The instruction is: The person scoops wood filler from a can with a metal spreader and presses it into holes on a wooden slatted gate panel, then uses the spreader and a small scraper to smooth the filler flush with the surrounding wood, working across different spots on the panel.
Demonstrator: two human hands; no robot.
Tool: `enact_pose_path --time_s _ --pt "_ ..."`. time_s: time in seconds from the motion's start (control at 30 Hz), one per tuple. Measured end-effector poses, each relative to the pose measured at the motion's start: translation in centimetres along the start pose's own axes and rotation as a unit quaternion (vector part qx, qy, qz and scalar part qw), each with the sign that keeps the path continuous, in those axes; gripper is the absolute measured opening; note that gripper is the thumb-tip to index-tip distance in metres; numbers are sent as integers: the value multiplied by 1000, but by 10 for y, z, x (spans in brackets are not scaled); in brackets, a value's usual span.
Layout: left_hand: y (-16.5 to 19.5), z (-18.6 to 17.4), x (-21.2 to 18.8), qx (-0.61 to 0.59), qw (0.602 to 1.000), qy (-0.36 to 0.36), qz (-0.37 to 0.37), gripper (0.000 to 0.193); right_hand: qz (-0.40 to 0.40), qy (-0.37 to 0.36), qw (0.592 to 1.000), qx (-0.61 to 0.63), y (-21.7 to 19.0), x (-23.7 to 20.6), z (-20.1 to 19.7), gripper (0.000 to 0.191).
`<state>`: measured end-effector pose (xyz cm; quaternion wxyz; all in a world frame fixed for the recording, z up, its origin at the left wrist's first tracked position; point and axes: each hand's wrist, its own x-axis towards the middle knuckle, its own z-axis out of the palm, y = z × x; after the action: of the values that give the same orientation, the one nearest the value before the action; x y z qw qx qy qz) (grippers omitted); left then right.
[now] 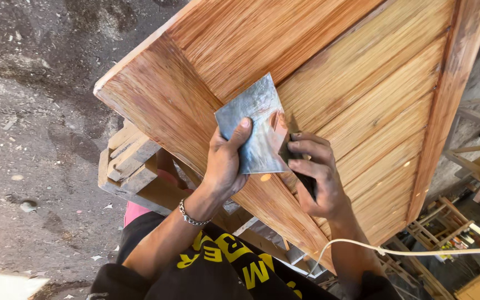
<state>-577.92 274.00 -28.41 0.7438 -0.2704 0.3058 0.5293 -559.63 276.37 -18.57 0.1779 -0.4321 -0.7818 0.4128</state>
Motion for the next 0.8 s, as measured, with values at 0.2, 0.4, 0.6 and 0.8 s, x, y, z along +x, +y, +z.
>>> enact_pose_path --time_s 0.2,0.4,0.6,0.8 --pt "21 -11 -19 19 998 -33 -44 32 33 -68 988 -136 11 -5 -7 48" --pt "66 -13 -10 107 992 -63 19 37 377 90 922 -20 47 7 -49 31" --pt "68 -21 -10 89 994 -66 14 38 425 145 880 154 97 24 -66 30" --pt "78 -23 -8 93 994 -64 8 37 491 145 845 153 89 53 -76 26"
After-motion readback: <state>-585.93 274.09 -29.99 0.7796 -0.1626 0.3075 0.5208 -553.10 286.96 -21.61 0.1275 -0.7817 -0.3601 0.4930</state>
